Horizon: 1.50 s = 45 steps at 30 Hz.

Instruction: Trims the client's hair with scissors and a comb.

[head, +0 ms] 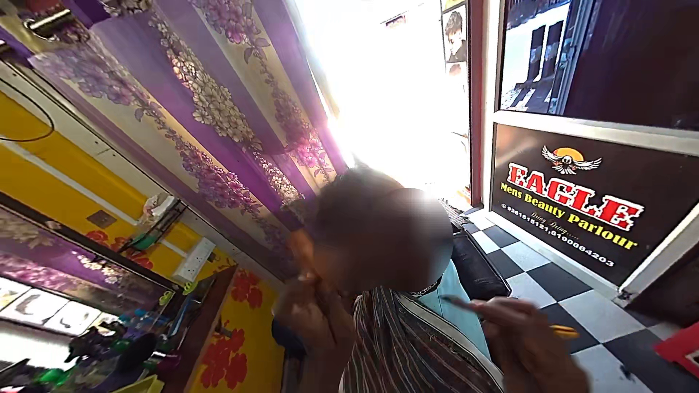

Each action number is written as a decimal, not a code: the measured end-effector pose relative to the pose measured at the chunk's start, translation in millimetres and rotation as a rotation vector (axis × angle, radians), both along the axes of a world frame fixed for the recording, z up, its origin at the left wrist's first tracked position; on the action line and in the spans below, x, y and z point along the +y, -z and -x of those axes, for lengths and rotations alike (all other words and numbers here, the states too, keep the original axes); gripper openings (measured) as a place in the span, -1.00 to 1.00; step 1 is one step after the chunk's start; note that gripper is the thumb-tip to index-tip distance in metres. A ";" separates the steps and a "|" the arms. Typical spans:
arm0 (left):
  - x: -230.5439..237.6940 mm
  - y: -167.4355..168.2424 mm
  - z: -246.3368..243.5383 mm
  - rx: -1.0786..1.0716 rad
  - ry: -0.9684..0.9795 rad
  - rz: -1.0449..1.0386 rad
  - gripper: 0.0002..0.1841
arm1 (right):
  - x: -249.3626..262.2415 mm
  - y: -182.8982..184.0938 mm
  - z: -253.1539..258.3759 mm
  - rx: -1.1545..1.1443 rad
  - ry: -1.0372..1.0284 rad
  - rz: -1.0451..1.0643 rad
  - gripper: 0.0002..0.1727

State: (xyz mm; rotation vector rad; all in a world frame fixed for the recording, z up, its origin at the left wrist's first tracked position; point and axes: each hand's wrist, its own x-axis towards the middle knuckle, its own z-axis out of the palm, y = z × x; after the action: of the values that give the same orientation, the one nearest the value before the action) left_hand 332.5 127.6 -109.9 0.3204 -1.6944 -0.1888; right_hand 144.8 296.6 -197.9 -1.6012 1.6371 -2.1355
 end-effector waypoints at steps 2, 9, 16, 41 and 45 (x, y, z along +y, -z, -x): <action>-22.0 -20.8 -27.2 -0.262 -0.118 0.039 -0.65 | 9.2 -2.1 34.6 0.009 0.087 0.012 -0.69; -71.1 -83.3 -52.6 -0.862 -0.333 0.211 -0.78 | 40.7 39.6 75.6 -0.063 0.123 -0.107 -0.69; -54.5 -96.5 -12.1 -1.048 -0.323 0.494 -0.74 | 37.6 58.7 73.1 -0.103 0.064 -0.125 -0.71; -28.1 -94.3 25.0 -1.251 -0.336 0.682 -0.73 | 29.0 63.8 78.8 -0.150 0.061 -0.119 -0.71; -26.0 -81.8 36.6 -1.283 -0.171 0.730 -0.78 | 16.7 53.6 71.9 -0.205 0.059 -0.074 -0.75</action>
State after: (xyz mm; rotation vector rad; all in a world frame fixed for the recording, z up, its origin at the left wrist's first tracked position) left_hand 295.9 101.5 -28.1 -0.0139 -2.7963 0.9463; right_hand 72.9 313.4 -251.5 -1.2812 1.6959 -2.1549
